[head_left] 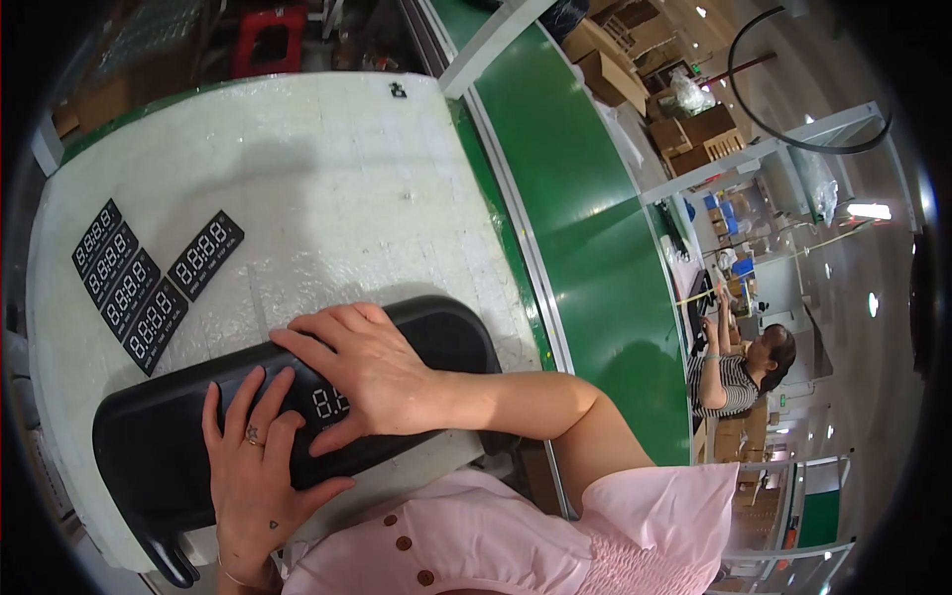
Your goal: Assembling digital display panels onto plastic treadmill console covers in a factory setting.
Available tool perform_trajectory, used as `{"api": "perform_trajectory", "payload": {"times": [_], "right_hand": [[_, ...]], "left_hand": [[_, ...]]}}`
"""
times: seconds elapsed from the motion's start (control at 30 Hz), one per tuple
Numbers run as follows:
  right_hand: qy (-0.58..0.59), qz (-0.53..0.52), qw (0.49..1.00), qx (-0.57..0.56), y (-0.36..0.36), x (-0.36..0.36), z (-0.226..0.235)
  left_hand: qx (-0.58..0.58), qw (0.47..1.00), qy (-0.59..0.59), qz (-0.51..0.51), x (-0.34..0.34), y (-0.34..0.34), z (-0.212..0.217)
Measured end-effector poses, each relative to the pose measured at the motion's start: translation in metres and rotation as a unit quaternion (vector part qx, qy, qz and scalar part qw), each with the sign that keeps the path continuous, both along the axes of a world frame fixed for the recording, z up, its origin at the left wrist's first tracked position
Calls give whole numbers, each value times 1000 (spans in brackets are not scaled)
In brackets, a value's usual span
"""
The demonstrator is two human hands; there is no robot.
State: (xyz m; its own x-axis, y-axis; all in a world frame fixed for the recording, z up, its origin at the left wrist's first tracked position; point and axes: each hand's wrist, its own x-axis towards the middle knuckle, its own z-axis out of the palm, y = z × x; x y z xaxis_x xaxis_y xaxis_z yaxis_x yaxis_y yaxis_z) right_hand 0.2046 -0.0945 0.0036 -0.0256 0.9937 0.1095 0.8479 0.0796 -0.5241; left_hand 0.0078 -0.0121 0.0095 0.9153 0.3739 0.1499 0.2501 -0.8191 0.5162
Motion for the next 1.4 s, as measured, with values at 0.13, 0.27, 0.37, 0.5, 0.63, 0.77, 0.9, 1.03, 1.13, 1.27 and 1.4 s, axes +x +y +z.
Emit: {"api": "perform_trajectory", "payload": {"times": [0.13,0.27,0.37,0.5,0.63,0.77,0.9,1.03,1.13,1.27,1.4], "right_hand": [[1,4,1000,-6,0,0,1],[-12,23,999,-27,9,-1,-4],[-56,56,996,-43,20,3,-6],[1,96,987,-131,60,19,-11],[76,104,955,-267,77,35,-4],[174,86,933,-303,49,41,63],[138,-29,972,-186,-6,24,174],[8,-229,971,-62,-72,60,211],[-83,-347,934,-2,-123,106,194],[-284,-446,848,27,-203,169,141],[-472,-486,736,11,-253,235,53]], "left_hand": [[6,1000,-7,0,-5,-2,-1],[2,1000,-25,6,-9,-3,-5],[0,999,-38,-1,-8,1,-11],[-16,995,-93,23,-9,-1,0],[-41,971,-235,17,-9,-1,-7],[25,925,-369,-84,-27,-12,-1],[56,910,-383,-149,-57,-13,11],[45,959,-254,-120,-39,35,-10],[31,970,-217,-105,-14,69,-44],[34,976,-163,-138,9,89,-50],[53,976,-175,-123,24,111,-62]]}}
